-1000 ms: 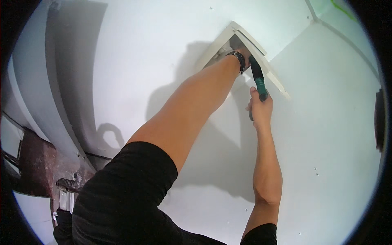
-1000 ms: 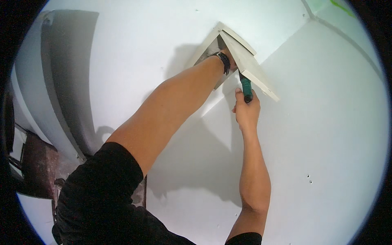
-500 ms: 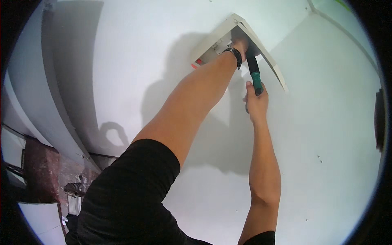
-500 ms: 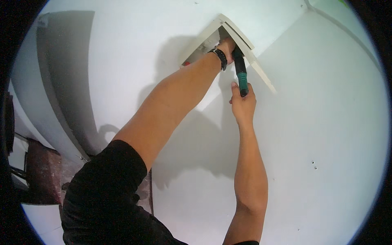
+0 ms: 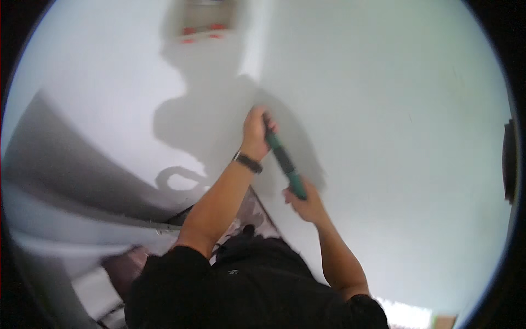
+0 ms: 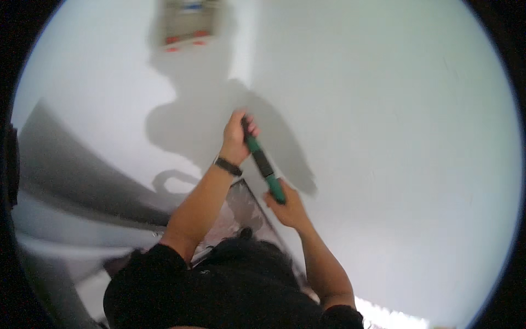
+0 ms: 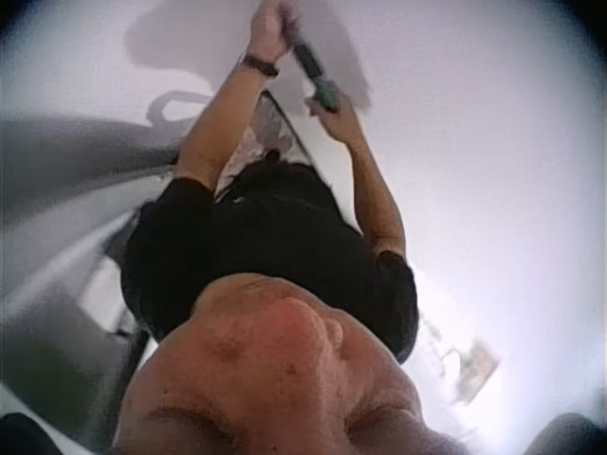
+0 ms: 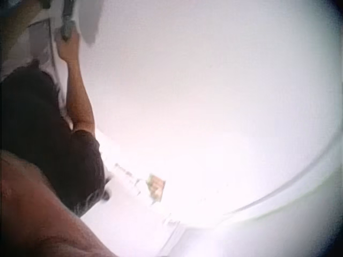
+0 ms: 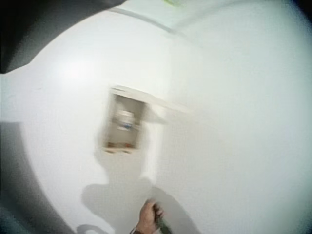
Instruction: The person cleans out an electrical box with a tool, then takes a length of orange conduit from another person and feeds a black wire through it.
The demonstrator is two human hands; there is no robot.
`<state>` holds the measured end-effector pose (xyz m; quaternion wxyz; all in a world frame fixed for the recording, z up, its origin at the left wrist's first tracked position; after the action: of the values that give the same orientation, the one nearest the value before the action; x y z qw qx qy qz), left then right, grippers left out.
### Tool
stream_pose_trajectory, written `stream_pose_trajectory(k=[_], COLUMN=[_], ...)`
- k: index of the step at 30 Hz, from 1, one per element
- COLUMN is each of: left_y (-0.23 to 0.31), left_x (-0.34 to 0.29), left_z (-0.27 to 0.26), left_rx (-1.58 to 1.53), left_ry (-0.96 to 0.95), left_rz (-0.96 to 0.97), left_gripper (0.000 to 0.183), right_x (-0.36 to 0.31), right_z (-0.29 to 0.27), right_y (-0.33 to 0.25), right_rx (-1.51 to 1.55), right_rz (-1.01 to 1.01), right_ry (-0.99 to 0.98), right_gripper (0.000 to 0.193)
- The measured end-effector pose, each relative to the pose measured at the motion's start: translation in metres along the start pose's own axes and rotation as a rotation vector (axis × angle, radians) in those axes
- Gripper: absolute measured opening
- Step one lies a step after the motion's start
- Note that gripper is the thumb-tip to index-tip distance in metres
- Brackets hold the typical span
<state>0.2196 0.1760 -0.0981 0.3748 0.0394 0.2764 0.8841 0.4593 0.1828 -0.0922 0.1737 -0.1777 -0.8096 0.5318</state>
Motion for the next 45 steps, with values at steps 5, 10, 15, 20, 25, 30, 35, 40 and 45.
stream_pose_trajectory(k=[5,10,15,20,25,30,35,40,45], left_y=[-0.232,-0.394,-0.503,-0.563,-0.576,-0.631,-0.652,-0.645,-0.667], left_x=[-0.071,-0.166,-0.322,-0.438,-0.451,-0.4,-0.433,-0.444,-0.425], left_z=[-0.173,-0.15,-0.119,-0.139,-0.091,-0.075,-0.153,-0.092,-0.118], left_rx=[0.371,0.767,1.05,1.144,1.07,1.141,1.133,1.112,1.179], left_ry=[0.288,-0.06,-0.441,-0.469,-0.659,-0.574,-0.375,-0.638,-0.72], left_rz=[-0.648,-1.17,-1.438,-1.98,-1.781,-1.676,-2.122,-1.802,-1.878], left_gripper=[0.023,0.018,0.022,0.022,0.02,0.035,0.03,0.024,0.024], right_x=[-0.145,-0.28,-0.388,-0.447,-0.481,-0.468,-0.454,-0.495,-0.458], right_z=[0.024,0.022,0.04,0.063,0.021,-0.03,-0.022,-0.037,-0.042], right_y=[0.108,0.128,0.091,0.076,0.089,0.106,0.098,0.138,0.124], right_rx=[-0.005,0.257,0.259,0.207,0.081,0.216,0.162,0.082,0.137], right_rz=[0.54,0.91,0.994,1.081,1.21,1.092,1.161,1.291,1.288], right_ry=[0.203,0.593,1.175,1.408,1.362,1.381,1.279,1.318,1.278], right_gripper=[0.044,0.032,0.027,0.021,0.035,0.036,0.036,0.032,0.036])
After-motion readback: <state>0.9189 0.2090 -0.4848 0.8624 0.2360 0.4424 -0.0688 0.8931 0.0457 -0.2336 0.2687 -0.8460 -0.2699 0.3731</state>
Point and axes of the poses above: each hand's wrist, its own x-axis towards the middle knuckle, its own z-axis out of the palm, y = z × x, the point moved 4 cm from there along x, towards the middle knuckle, and after that the axes turned 2 degrees about x, right-handed, at the moved point
